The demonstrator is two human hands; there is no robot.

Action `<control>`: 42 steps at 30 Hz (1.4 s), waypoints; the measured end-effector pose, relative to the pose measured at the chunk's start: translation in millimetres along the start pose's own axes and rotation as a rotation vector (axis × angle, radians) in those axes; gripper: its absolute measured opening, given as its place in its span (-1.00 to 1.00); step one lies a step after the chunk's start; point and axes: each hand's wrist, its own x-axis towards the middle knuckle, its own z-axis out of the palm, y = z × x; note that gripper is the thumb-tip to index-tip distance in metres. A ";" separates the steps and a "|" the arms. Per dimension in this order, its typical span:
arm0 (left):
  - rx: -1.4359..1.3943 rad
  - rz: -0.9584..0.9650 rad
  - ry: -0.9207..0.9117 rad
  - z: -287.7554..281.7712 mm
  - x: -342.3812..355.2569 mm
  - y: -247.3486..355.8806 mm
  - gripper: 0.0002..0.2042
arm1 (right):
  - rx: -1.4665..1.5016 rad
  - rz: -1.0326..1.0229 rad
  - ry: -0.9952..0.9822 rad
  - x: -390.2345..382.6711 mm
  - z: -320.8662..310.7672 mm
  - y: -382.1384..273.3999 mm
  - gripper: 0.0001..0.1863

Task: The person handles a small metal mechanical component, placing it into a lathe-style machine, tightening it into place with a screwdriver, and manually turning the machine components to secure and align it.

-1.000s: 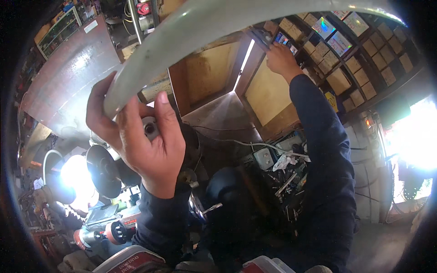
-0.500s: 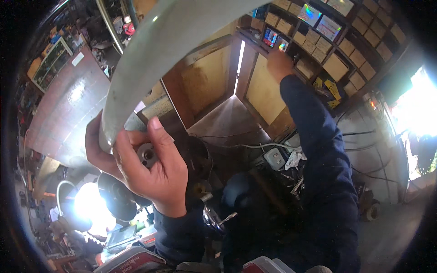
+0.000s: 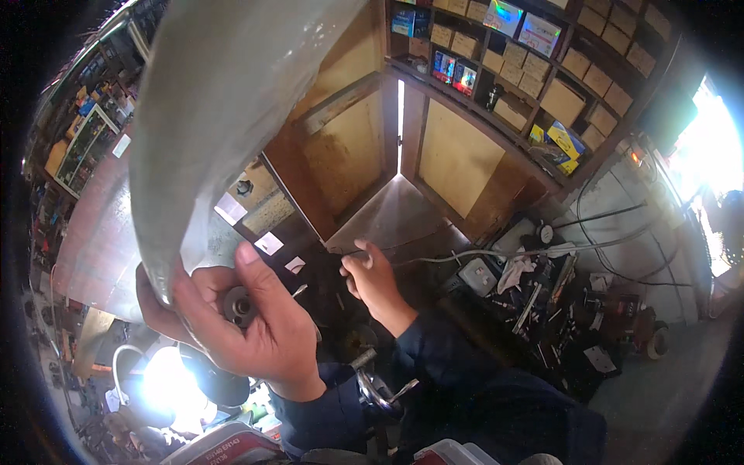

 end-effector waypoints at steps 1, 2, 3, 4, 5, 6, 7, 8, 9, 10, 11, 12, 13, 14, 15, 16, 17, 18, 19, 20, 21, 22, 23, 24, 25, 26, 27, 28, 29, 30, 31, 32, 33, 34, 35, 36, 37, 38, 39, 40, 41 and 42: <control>0.020 0.005 -0.009 -0.6 0.4 0.4 -0.57 | 0.001 0.002 0.002 6.0 6.2 0.7 -0.41; 0.040 0.010 -0.018 -1.2 0.7 0.6 -0.56 | 0.138 -0.027 0.008 12.8 12.0 4.6 -0.44; 0.083 0.026 -0.012 -7.3 6.0 -0.8 -0.55 | 0.280 -0.053 -0.015 17.8 29.1 8.7 -0.46; 0.098 0.038 -0.013 -7.2 8.3 1.4 -0.54 | 0.219 -0.095 0.039 21.0 37.4 10.1 -0.49; 0.103 0.047 -0.012 -6.3 9.4 4.4 -0.54 | 0.108 -0.266 0.069 35.7 37.3 33.8 -0.54; 0.128 0.063 -0.018 -6.2 7.9 2.9 -0.53 | -0.169 -0.487 0.113 48.6 34.6 65.1 -0.57; 0.070 0.009 -0.012 -2.4 4.9 5.8 -0.53 | -0.463 -0.714 0.178 59.2 23.2 92.2 -0.60; 0.042 -0.013 -0.008 -1.4 5.1 8.2 -0.52 | -0.340 -0.489 0.198 65.6 18.1 122.2 -0.67; 0.022 -0.040 -0.002 -1.2 4.2 7.3 -0.52 | -0.340 -0.490 0.194 61.1 18.8 125.7 -0.67; 0.046 -0.035 0.010 -1.4 4.5 6.3 -0.52 | -0.297 -0.129 0.108 58.3 19.0 127.7 -0.69; 0.069 -0.028 0.022 -1.8 5.2 5.4 -0.52 | -0.268 0.050 0.062 56.3 20.5 129.3 -0.70; 0.089 -0.026 0.031 -0.7 4.3 4.9 -0.52 | -0.251 0.228 0.024 53.3 20.7 126.8 -0.70; 0.095 -0.022 0.037 -0.1 3.5 5.2 -0.52 | -0.143 0.261 -0.022 50.3 23.9 125.3 -0.74; 0.097 -0.023 0.036 0.7 2.9 5.2 -0.52 | -0.034 0.293 -0.068 47.9 26.9 123.6 -0.77; 0.098 -0.026 0.038 1.7 2.0 6.0 -0.52 | -0.035 0.292 -0.065 46.2 29.2 121.4 -0.77; 0.100 -0.028 0.038 1.6 1.5 6.8 -0.52 | -0.050 0.226 -0.106 41.6 33.2 116.9 -0.78; 0.098 -0.030 0.037 1.9 0.8 6.6 -0.52 | -0.065 0.159 -0.147 37.3 36.9 112.5 -0.80; 0.099 -0.029 0.038 1.4 1.2 8.5 -0.52 | -0.075 0.164 -0.126 32.1 40.9 107.3 -0.79; 0.097 -0.028 0.040 1.0 1.3 10.3 -0.52 | -0.073 0.164 -0.123 30.8 40.1 107.8 -0.79; 0.095 -0.026 0.040 0.6 1.1 12.3 -0.52 | -0.118 0.193 -0.128 29.3 38.8 108.1 -0.76; 0.101 -0.027 0.041 -0.1 1.0 11.1 -0.52 | -0.166 0.227 -0.141 27.3 41.1 109.8 -0.74; 0.109 -0.028 0.038 -1.4 0.8 10.8 -0.52 | -0.166 0.232 -0.146 25.0 43.2 111.6 -0.74; 0.117 -0.030 0.041 -3.3 0.6 9.5 -0.52 | -0.157 0.264 -0.165 22.5 45.6 113.6 -0.75; 0.113 -0.033 0.041 -2.7 0.5 10.2 -0.52 | -0.150 0.288 -0.173 22.4 44.3 114.5 -0.76; 0.110 -0.035 0.043 -3.0 0.8 10.4 -0.52 | -0.151 0.286 -0.170 24.8 43.7 119.1 -0.76; 0.112 -0.034 0.044 -3.3 1.4 10.7 -0.52 | -0.172 0.272 -0.176 28.7 44.8 125.5 -0.76; 0.114 -0.034 0.044 -2.7 1.6 10.7 -0.52 | -0.191 0.259 -0.182 31.1 46.3 129.3 -0.77; 0.119 -0.035 0.042 -2.1 1.2 10.5 -0.52 | -0.189 0.260 -0.182 32.2 47.5 133.5 -0.77; 0.129 -0.031 0.041 -2.4 2.1 10.1 -0.52 | -0.197 0.226 -0.182 33.1 49.0 137.7 -0.77; 0.120 -0.039 0.044 -0.6 1.9 10.4 -0.52 | -0.212 0.186 -0.168 36.4 44.5 141.7 -0.76; 0.112 -0.046 0.046 0.9 1.3 11.4 -0.52 | -0.217 0.182 -0.157 40.1 39.9 145.7 -0.76; 0.103 -0.051 0.044 2.9 0.2 12.2 -0.52 | -0.255 0.159 -0.158 45.0 33.6 151.3 -0.76; 0.109 -0.049 0.046 2.2 1.2 12.1 -0.52 | -0.284 0.138 -0.178 45.9 37.4 154.4 -0.76; 0.110 -0.049 0.048 1.3 1.0 12.1 -0.52 | -0.282 0.135 -0.180 46.6 39.2 157.0 -0.76; 0.107 -0.049 0.053 0.9 1.2 12.7 -0.52 | -0.297 0.149 -0.191 47.9 39.2 158.7 -0.76; 0.105 -0.052 0.053 0.9 1.5 12.4 -0.52 | -0.312 0.167 -0.203 47.4 40.4 158.0 -0.76; 0.093 -0.060 0.056 1.6 1.6 12.6 -0.52 | -0.314 0.164 -0.198 47.2 39.3 156.3 -0.76; 0.081 -0.070 0.058 2.7 0.7 13.5 -0.52 | -0.318 0.140 -0.181 46.8 36.1 154.0 -0.76; 0.097 -0.070 0.061 -0.9 1.8 10.8 -0.52 | -0.316 0.126 -0.194 43.1 44.6 155.4 -0.77; 0.102 -0.076 0.067 -3.3 1.7 8.8 -0.52 | -0.310 0.133 -0.211 41.3 49.8 157.1 -0.77; 0.101 -0.088 0.066 -3.4 0.4 7.3 -0.51 | -0.353 0.129 -0.246 40.7 53.1 160.7 -0.76; 0.068 -0.117 0.073 -0.1 -1.6 8.2 -0.51 | -0.407 0.112 -0.256 42.2 48.9 157.9 -0.76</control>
